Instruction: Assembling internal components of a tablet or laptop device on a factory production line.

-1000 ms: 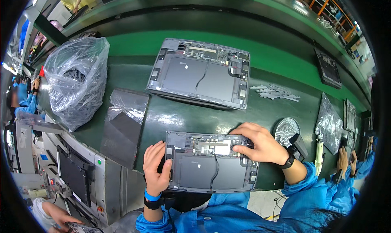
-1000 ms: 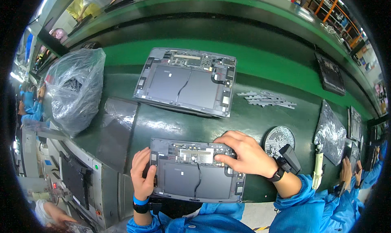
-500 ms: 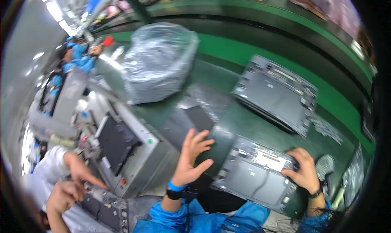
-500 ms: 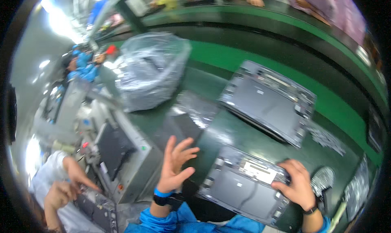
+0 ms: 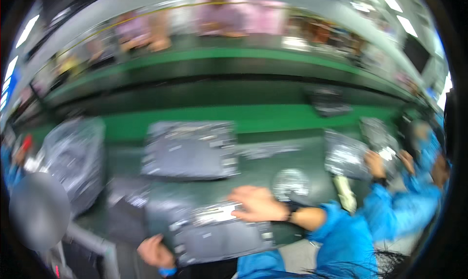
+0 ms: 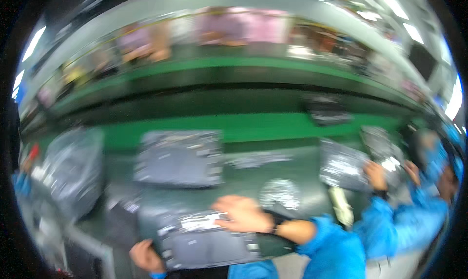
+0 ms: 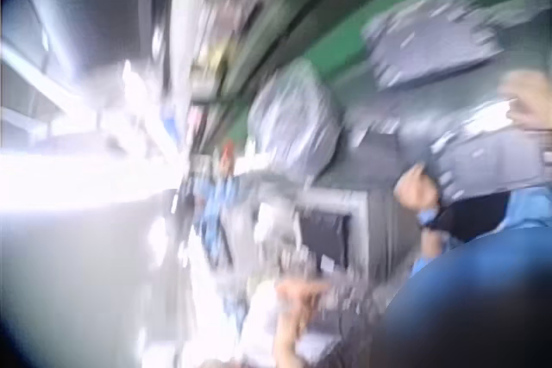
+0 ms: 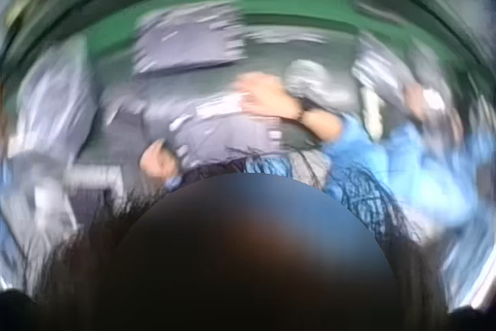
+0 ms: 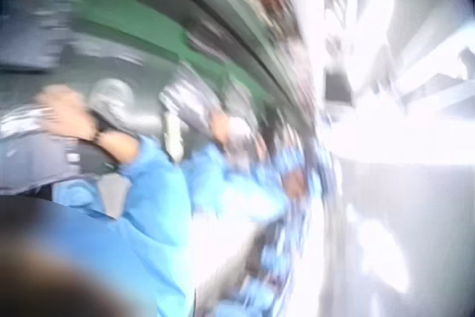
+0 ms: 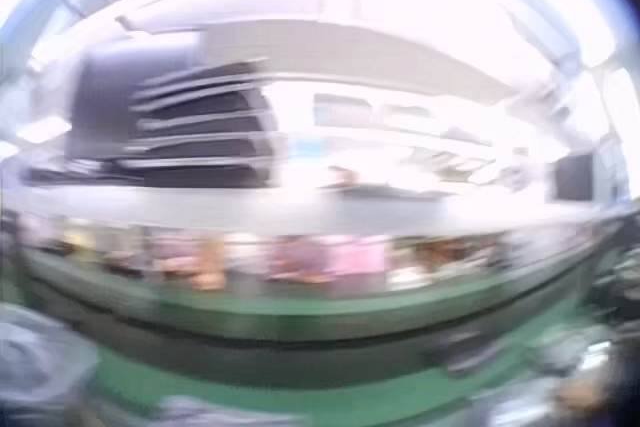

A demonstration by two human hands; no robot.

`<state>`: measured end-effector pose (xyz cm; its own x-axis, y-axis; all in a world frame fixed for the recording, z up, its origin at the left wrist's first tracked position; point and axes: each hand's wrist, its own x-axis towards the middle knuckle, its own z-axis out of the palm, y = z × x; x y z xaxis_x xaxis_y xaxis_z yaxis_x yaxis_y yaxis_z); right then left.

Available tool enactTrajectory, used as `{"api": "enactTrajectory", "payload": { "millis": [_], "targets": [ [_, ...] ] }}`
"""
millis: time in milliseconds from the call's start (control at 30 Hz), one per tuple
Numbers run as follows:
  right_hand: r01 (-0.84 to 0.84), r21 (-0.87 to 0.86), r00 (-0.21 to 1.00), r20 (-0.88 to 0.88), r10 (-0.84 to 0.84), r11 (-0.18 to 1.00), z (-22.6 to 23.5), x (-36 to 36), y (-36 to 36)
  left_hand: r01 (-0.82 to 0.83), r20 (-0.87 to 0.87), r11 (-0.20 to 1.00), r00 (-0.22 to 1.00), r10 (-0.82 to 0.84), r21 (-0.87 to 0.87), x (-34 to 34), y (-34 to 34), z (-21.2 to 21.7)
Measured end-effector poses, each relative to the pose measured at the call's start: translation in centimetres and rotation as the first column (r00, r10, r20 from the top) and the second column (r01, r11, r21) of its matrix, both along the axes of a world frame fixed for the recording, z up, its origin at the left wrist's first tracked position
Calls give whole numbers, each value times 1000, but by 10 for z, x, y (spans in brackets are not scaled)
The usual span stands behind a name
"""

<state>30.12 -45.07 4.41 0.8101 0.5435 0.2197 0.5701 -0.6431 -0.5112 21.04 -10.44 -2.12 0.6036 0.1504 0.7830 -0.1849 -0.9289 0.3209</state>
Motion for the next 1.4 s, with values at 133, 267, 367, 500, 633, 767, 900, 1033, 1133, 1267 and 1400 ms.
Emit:
{"api": "enactTrajectory", "payload": {
  "millis": [133, 267, 367, 500, 633, 767, 900, 1033, 1133, 1267, 1400],
  "targets": [
    [31, 70, 995, 89, -37, 997, -5, -5, -8, 253, 364, 931, 868, -338, 261, 33, 55, -111],
    [107, 84, 990, 81, -113, 991, -10, -14, -18, 22, -224, 989, 974, 11, 145, 16, 87, -74],
    [106, 82, 989, 91, -113, 991, -5, -13, -23, 40, -296, 978, 955, 24, 206, 33, 35, 12],
    [92, 136, 990, 98, -106, 986, -10, -17, -18, 319, -66, 903, 947, -313, 290, 72, 75, -2],
    [126, 159, 985, 98, -143, 979, -16, -17, -22, 547, 101, 714, 759, -644, 437, 116, 108, -21],
    [59, 154, 989, 123, -78, 986, 3, -15, -12, 301, 343, 793, 779, -525, 530, 127, 135, -43],
    [32, 80, 996, 74, -38, 996, -1, -1, -3, 58, -344, 975, 939, 21, 216, 62, 64, 53],
    [75, 37, 990, 119, -78, 997, 9, -8, -22, -273, -288, 908, 885, 367, 318, 69, 35, 36],
    [103, 37, 987, 117, -106, 994, 8, -14, -19, -192, -479, 962, 837, 264, 195, 62, 41, 17],
    [97, 56, 987, 127, -103, 994, 16, -17, -13, -214, -432, 970, 868, 244, 118, 52, 45, 25],
    [83, 46, 987, 133, -88, 995, 11, -14, -13, -255, -322, 936, 889, 326, 243, 58, 38, 33]
  ]
}}
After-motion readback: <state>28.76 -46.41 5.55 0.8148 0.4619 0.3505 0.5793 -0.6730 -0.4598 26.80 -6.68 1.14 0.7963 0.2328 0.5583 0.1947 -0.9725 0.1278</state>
